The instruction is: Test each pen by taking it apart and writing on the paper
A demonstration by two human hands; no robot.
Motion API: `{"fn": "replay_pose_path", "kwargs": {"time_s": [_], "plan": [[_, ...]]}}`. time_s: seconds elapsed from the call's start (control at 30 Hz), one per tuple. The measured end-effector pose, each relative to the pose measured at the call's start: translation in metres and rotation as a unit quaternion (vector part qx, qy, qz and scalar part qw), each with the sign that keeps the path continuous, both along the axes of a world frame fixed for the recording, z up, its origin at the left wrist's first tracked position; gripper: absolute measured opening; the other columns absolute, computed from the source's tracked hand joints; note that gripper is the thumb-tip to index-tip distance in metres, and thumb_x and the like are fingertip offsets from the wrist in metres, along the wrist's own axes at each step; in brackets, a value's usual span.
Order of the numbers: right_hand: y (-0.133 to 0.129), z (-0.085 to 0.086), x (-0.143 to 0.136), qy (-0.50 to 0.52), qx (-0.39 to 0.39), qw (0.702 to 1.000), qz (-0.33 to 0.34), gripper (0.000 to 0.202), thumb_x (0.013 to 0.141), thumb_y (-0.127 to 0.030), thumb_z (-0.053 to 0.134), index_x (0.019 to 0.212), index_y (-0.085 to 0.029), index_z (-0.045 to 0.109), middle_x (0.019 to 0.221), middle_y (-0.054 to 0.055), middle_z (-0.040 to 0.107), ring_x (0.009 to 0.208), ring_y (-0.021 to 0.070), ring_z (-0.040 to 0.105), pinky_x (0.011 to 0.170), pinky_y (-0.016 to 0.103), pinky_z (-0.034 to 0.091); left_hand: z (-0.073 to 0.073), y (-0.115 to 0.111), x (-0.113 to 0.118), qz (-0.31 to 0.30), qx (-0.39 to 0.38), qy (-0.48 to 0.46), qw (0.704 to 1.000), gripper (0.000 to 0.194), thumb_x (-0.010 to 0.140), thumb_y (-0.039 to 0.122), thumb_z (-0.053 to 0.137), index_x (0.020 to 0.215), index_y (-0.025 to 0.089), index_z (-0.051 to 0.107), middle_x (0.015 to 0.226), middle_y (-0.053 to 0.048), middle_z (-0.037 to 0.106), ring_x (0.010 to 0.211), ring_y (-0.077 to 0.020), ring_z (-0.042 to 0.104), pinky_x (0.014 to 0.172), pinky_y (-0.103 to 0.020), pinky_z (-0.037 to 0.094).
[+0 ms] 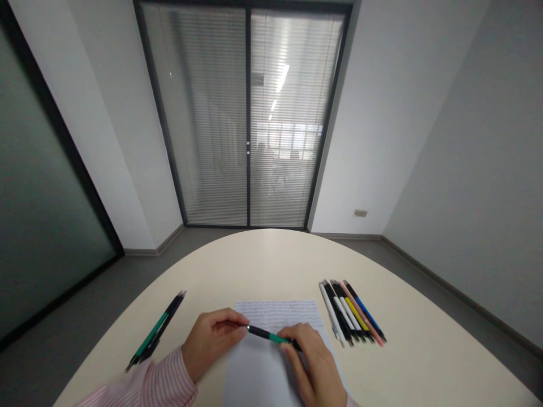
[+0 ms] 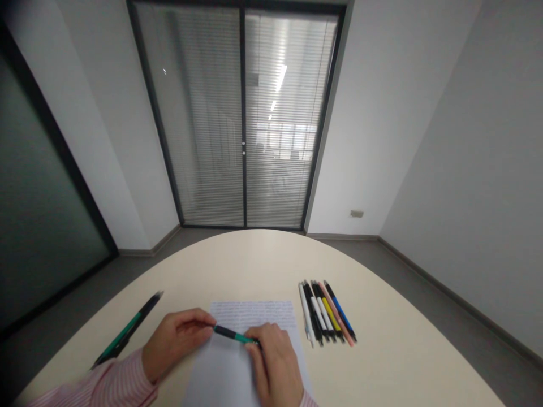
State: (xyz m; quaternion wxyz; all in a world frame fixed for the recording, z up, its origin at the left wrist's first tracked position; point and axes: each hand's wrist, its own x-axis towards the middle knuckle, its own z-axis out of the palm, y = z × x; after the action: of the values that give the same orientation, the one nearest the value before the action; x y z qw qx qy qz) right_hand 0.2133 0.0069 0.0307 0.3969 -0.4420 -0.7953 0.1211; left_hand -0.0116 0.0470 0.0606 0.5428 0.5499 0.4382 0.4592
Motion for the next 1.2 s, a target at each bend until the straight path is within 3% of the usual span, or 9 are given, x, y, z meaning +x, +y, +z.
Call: {"fn": "replay_pose_path", "kwargs": {"time_s": [0.17, 0.33, 0.47, 0.57, 0.7, 0.83, 1.0, 1.07, 1.2], "plan": [[-0.001, 0.003, -0.003, 0.031, -0.010, 0.999, 0.009, 0.016, 0.092, -0.017, 0.045, 0.106, -0.024, 0.049, 0.089, 0.003, 0.061, 0.083, 0.0190, 0.059, 0.073, 0.029, 0.048, -0.002, -0.001, 0.001, -0.012, 0.011, 0.010, 1.000, 0.016, 0.057, 0.021, 0.079, 0.070, 0.012, 0.074, 0.071, -0.007, 0.073, 0.070, -0.0193, 0.068, 0.068, -0.025, 0.054], [-0.002, 0.006, -0.005, 0.037, -0.051, 0.998, 0.027, 0.007, 0.092, -0.019, 0.045, 0.091, -0.023, 0.050, 0.081, 0.002, 0.060, 0.076, 0.0170, 0.059, 0.069, 0.025, 0.048, -0.006, -0.003, 0.001, -0.026, 0.027, 0.023, 0.999, 0.014, 0.059, 0.020, 0.077, 0.070, 0.012, 0.073, 0.070, -0.007, 0.072, 0.070, -0.0189, 0.067, 0.067, -0.024, 0.054], [-0.001, 0.005, -0.003, 0.016, -0.045, 0.998, 0.039, 0.016, 0.096, -0.019, 0.039, 0.095, -0.024, 0.054, 0.087, 0.003, 0.061, 0.084, 0.0177, 0.060, 0.075, 0.027, 0.047, -0.009, -0.003, 0.001, -0.032, 0.046, 0.034, 0.998, 0.014, 0.062, 0.021, 0.076, 0.072, 0.012, 0.073, 0.072, -0.007, 0.071, 0.070, -0.0188, 0.067, 0.067, -0.024, 0.054], [-0.002, 0.004, -0.004, 0.025, -0.057, 0.998, 0.025, 0.013, 0.092, -0.020, 0.047, 0.104, -0.023, 0.050, 0.091, 0.003, 0.061, 0.084, 0.0182, 0.060, 0.075, 0.027, 0.048, -0.009, -0.003, 0.001, -0.032, 0.051, 0.041, 0.997, 0.014, 0.062, 0.021, 0.075, 0.073, 0.012, 0.073, 0.072, -0.007, 0.071, 0.070, -0.0190, 0.067, 0.067, -0.025, 0.055], [-0.002, 0.006, -0.005, 0.029, -0.073, 0.997, 0.023, 0.004, 0.092, -0.021, 0.046, 0.092, -0.023, 0.050, 0.081, 0.001, 0.060, 0.074, 0.0161, 0.059, 0.067, 0.024, 0.047, -0.008, -0.004, 0.001, -0.034, 0.058, 0.052, 0.996, 0.012, 0.063, 0.020, 0.074, 0.072, 0.012, 0.073, 0.072, -0.007, 0.071, 0.070, -0.0189, 0.067, 0.067, -0.025, 0.055], [-0.001, 0.004, -0.005, 0.003, -0.041, 0.999, 0.027, 0.021, 0.097, -0.021, 0.034, 0.085, -0.023, 0.051, 0.077, 0.001, 0.059, 0.074, 0.0164, 0.060, 0.067, 0.025, 0.046, -0.009, -0.005, 0.002, -0.045, 0.078, 0.059, 0.994, 0.011, 0.064, 0.019, 0.072, 0.073, 0.013, 0.074, 0.073, -0.007, 0.071, 0.070, -0.0192, 0.067, 0.067, -0.025, 0.056], [-0.003, 0.004, -0.005, 0.006, -0.077, 0.997, 0.014, 0.009, 0.087, -0.024, 0.053, 0.095, -0.023, 0.049, 0.083, 0.001, 0.059, 0.074, 0.0163, 0.060, 0.063, 0.023, 0.046, -0.011, -0.005, 0.002, -0.049, 0.095, 0.068, 0.992, 0.012, 0.066, 0.019, 0.071, 0.075, 0.012, 0.074, 0.074, -0.008, 0.071, 0.071, -0.0193, 0.067, 0.067, -0.025, 0.056], [-0.002, 0.005, -0.005, 0.003, -0.080, 0.997, 0.019, 0.001, 0.089, -0.024, 0.050, 0.089, -0.023, 0.050, 0.080, 0.001, 0.059, 0.071, 0.0155, 0.059, 0.062, 0.023, 0.045, -0.011, -0.005, 0.002, -0.052, 0.094, 0.073, 0.992, 0.011, 0.066, 0.019, 0.070, 0.074, 0.012, 0.073, 0.074, -0.008, 0.070, 0.070, -0.0192, 0.067, 0.067, -0.025, 0.055], [-0.001, 0.004, -0.006, -0.015, -0.057, 0.998, 0.032, 0.024, 0.097, -0.025, 0.034, 0.081, -0.023, 0.052, 0.074, 0.001, 0.059, 0.069, 0.0157, 0.059, 0.064, 0.025, 0.044, -0.009, -0.005, 0.003, -0.059, 0.090, 0.074, 0.991, 0.011, 0.066, 0.019, 0.070, 0.074, 0.012, 0.073, 0.074, -0.008, 0.070, 0.072, -0.0199, 0.067, 0.069, -0.026, 0.056]]}}
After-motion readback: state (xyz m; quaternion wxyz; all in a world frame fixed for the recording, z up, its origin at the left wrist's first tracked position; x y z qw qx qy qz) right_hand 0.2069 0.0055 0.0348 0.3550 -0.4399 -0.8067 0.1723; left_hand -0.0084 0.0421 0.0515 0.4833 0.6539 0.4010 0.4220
